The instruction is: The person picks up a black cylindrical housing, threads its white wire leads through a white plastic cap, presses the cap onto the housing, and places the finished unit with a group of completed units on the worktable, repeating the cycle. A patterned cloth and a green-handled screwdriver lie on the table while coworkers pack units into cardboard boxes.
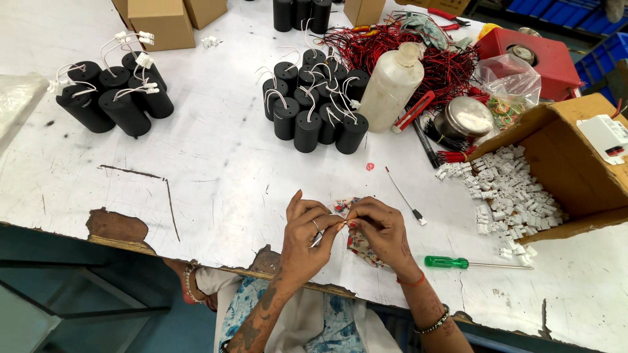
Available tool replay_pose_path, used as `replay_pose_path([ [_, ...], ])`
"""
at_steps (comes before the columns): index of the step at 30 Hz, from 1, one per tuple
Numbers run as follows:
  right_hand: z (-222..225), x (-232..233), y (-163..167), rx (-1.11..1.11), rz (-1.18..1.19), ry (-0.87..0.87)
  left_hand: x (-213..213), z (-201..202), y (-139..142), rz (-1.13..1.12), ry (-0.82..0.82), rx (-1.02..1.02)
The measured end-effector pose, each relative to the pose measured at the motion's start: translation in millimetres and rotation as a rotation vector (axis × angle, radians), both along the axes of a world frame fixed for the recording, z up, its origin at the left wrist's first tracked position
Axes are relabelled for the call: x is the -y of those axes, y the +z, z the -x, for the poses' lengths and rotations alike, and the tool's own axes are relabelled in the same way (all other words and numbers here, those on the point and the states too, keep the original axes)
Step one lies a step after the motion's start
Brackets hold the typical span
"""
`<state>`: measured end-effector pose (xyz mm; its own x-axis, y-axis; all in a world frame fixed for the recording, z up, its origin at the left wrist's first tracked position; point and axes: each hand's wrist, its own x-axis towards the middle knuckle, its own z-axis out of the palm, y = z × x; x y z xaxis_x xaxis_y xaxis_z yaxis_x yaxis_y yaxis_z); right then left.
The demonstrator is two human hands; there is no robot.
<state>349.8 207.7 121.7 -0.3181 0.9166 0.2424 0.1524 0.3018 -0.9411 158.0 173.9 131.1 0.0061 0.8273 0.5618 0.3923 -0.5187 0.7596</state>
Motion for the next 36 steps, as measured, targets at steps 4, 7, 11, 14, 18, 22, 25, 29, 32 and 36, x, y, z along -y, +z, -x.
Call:
replay_pose_path([
  [4, 1.7, -0.9, -3.4, -0.036, -0.012, -0.003, 4.8, 1.7, 4.1, -0.067, 0.078, -0.033],
  [7, 1.2, -2.3, -8.6, -0.111, 0.022, -0.026, 18.2, 7.4, 1.6, -0.053, 0.195, -0.007],
  [11, 2.1, -3.2, -15.7, -0.191, 0.119, -0.051, 37.6, 10.1, -12.1, 0.065, 0.318, 0.124],
  [14, 3.3, -2.9, -13.6, -0.203, 0.161, -0.039, 38.3, 9.7, -21.3, -0.008, 0.261, 0.133],
  [18, 3.6, 3.3, 4.9, -0.110, 0.050, -0.084, 28.7, 11.7, -20.9, -0.176, 0.096, -0.023],
  [22, 0.4, 19.0, 31.4, 0.101, -0.260, -0.162, 19.8, 9.6, -12.5, -0.119, 0.030, -0.008],
  [25, -1.1, 26.8, 45.4, 0.257, -0.408, -0.172, 14.5, 7.2, -8.4, -0.103, -0.004, -0.001],
  [29, 0.6, 25.6, 51.2, 0.361, -0.473, -0.104, 10.3, 6.8, -7.7, -0.079, -0.044, -0.033],
  [32, 3.4, 25.3, 48.9, 0.363, -0.416, -0.104, 9.3, 7.3, -8.5, -0.068, -0.067, -0.038],
  [36, 6.5, 24.8, 43.7, 0.379, -0.523, -0.123, 10.4, 7.2, -9.6, -0.070, -0.066, -0.046],
])
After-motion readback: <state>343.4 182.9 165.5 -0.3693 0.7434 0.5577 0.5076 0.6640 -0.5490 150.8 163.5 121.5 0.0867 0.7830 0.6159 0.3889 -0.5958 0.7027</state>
